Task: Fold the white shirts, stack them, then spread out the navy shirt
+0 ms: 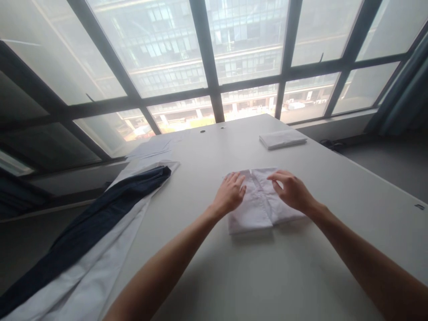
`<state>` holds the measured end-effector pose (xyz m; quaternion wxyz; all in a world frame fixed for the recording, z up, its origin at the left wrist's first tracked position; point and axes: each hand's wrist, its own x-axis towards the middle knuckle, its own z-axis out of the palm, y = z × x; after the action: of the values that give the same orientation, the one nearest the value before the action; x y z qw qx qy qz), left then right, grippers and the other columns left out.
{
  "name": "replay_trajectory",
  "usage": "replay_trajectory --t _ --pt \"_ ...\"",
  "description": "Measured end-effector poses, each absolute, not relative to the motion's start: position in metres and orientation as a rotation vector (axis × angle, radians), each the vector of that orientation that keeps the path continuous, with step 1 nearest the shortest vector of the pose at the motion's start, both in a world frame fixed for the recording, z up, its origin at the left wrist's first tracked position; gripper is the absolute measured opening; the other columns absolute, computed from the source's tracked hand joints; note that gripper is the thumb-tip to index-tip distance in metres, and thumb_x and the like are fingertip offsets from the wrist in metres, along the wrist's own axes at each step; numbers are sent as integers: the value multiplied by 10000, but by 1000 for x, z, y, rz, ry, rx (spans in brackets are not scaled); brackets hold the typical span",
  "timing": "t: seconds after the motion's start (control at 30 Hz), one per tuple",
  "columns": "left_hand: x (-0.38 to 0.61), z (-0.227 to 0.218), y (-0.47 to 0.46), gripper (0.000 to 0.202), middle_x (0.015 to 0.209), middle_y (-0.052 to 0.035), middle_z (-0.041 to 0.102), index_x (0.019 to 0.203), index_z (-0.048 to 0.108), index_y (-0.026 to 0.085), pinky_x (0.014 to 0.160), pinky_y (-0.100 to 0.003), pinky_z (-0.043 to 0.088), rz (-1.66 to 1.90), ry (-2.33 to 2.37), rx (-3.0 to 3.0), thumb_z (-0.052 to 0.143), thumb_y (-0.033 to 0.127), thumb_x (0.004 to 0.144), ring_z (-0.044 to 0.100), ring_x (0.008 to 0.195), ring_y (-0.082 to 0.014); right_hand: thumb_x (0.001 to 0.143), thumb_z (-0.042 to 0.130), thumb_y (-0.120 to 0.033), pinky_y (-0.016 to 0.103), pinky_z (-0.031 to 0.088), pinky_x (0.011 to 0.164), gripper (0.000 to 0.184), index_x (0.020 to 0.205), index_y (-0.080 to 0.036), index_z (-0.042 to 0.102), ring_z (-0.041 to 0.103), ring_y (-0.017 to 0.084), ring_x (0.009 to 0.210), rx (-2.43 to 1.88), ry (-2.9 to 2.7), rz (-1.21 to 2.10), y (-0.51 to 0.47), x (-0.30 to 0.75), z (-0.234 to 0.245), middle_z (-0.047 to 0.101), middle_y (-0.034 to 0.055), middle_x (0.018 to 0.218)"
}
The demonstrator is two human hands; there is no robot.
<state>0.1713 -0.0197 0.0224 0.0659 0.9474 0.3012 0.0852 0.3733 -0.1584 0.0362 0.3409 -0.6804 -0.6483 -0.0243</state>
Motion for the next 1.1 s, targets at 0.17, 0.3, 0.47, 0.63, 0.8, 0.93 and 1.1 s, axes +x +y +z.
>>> replay_trajectory --t 0.17,0.3,0.47,0.63,0.8,0.93,1.1 --pt "211 1 2 625 1659 -125 305 1567 393 237 1231 -560 184 177 1082 2836 303 564 1042 201 1546 -349 978 417 -242 408 429 1096 402 1260 -127 680 591 270 1225 -1899 -1504 -148 -137 401 -10 676 152 1288" --pt "220 -15 2 747 1670 -113 279 1599 342 273 1231 -598 122 184 1138 2836 268 701 991 122 1551 -406 1032 380 -418 510 290 1201 548 1509 -173 495 374 321 1473 -2127 -1698 -11 -134 391 -28 444 160 1580" --pt "215 -3 0 713 1673 -94 278 1592 352 288 1217 -624 158 173 1058 2845 274 675 999 149 1546 -408 1046 312 -535 577 217 1210 609 1600 -283 345 201 350 1549 -2318 -1785 80 -134 380 -24 262 134 1677" --pt "214 2 -13 629 1675 -99 270 1590 347 172 1241 -591 132 245 998 2919 300 462 1034 145 1557 -355 1054 274 -530 589 187 1213 593 1601 -308 336 167 335 1559 -2347 -1822 97 -133 380 -19 227 116 1690" --pt "216 -16 -23 690 1692 -122 195 1615 274 127 1240 -602 112 110 951 2922 282 492 1029 102 1565 -352 1051 300 -527 593 174 1215 596 1597 -294 347 174 333 1558 -2332 -1806 92 -134 379 -21 237 116 1687" --pt "216 -23 -23 692 1699 -106 170 1622 260 151 1247 -584 98 127 977 2930 267 511 1031 79 1571 -330 1048 346 -464 590 208 1208 538 1522 -248 483 247 323 1538 -2270 -1700 42 -133 377 -16 331 134 1649" --pt "216 -22 -24 686 1693 -113 196 1619 276 155 1249 -580 95 153 988 2925 282 506 1029 103 1569 -329 1044 308 -295 476 260 1217 487 1458 -190 541 319 245 1508 -2149 -1578 -112 -110 366 -4 438 122 1593"
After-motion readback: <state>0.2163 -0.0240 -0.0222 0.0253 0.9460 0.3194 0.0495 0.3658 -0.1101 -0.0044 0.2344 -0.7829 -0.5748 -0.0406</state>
